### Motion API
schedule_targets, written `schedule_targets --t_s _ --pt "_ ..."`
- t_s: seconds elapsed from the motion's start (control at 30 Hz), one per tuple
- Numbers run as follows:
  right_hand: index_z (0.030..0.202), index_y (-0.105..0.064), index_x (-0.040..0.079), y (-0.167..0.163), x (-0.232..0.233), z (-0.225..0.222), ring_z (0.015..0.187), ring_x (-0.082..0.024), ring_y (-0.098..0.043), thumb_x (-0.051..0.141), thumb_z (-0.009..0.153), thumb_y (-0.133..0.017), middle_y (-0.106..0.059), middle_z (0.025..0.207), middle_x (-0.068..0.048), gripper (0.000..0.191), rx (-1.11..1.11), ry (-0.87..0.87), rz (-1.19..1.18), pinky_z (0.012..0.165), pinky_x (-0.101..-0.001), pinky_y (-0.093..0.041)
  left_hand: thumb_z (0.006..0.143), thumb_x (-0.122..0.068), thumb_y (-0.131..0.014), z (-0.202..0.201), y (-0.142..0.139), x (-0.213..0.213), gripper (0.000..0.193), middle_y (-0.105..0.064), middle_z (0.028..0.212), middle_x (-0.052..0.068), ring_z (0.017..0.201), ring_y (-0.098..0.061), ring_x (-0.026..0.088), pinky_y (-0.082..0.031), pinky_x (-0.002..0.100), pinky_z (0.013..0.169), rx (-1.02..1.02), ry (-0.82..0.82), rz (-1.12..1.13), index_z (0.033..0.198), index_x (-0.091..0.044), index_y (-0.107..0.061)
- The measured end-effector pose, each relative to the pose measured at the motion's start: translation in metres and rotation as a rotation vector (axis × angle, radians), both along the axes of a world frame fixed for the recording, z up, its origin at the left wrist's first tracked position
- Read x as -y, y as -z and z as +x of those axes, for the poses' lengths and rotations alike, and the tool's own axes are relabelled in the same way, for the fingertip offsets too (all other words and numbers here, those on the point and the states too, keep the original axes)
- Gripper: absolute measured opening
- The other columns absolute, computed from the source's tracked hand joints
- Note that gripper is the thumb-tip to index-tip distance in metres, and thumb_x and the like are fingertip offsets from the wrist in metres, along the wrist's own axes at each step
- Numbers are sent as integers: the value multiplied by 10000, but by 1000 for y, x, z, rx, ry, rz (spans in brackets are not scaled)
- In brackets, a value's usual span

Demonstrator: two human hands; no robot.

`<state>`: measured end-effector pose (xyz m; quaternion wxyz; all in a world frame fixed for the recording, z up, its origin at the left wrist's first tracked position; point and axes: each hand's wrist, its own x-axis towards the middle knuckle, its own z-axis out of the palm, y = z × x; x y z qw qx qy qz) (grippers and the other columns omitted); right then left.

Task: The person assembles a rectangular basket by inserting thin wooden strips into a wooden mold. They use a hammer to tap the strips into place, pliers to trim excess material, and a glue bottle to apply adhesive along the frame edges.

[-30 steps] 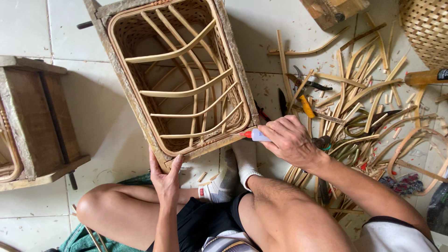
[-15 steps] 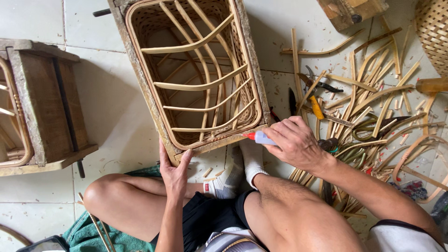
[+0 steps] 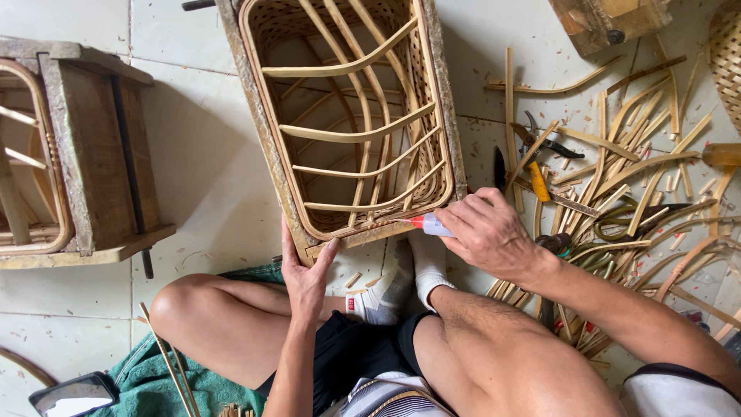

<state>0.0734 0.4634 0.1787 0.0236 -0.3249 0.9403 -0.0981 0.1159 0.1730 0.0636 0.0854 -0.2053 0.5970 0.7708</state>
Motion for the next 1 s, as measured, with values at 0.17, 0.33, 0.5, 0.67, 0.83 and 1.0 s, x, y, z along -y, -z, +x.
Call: schedule_targets --t_s 0.17,0.33,0.5,0.67,0.83,1.0 --pt "1097 -702 -9 5 18 -3 878 -228 -632 235 786 -836 -658 911 -78 418 -13 -19 -34 864 -412 -463 867 -42 -768 -2 1 4 904 -609 1388 106 1169 -635 163 -540 298 1007 22 31 -36 1625 -51 -275" --pt "1105 -702 -18 9 30 -8 884 -219 -635 217 773 -830 -661 917 -74 426 -10 -59 -1 888 -405 -473 877 -38 -771 -3 -1 5 893 -623 1385 107 1168 -634 157 -537 294 1010 -6 38 -78 1626 -52 -286" --pt "1094 -703 3 3 31 -12 878 -219 -633 220 768 -828 -666 916 -69 411 11 -54 -27 886 -414 -469 872 -47 -768 -3 -3 4 904 -619 1389 103 1164 -633 157 -544 292 998 14 21 -39 1631 -64 -278" --pt "1111 -700 -3 7 46 -16 876 -224 -630 218 775 -829 -661 917 -76 422 21 -68 -75 879 -414 -464 870 -48 -762 -5 0 9 926 -591 1422 97 1170 -626 156 -540 289 988 25 37 -6 1635 -80 -241" --pt "1106 -696 -9 15 60 -21 903 -233 -625 199 739 -822 -647 917 -80 440 23 -122 -46 903 -412 -476 878 -43 -757 -5 0 12 914 -592 1433 107 1195 -617 162 -525 289 1007 57 22 63 1643 -78 -258" --pt "1096 -702 -16 10 60 -26 891 -234 -619 196 740 -826 -636 899 -82 433 33 -157 -5 900 -402 -477 879 -38 -755 -5 0 11 898 -573 1467 110 1243 -595 164 -500 291 1049 41 17 34 1638 -67 -275"
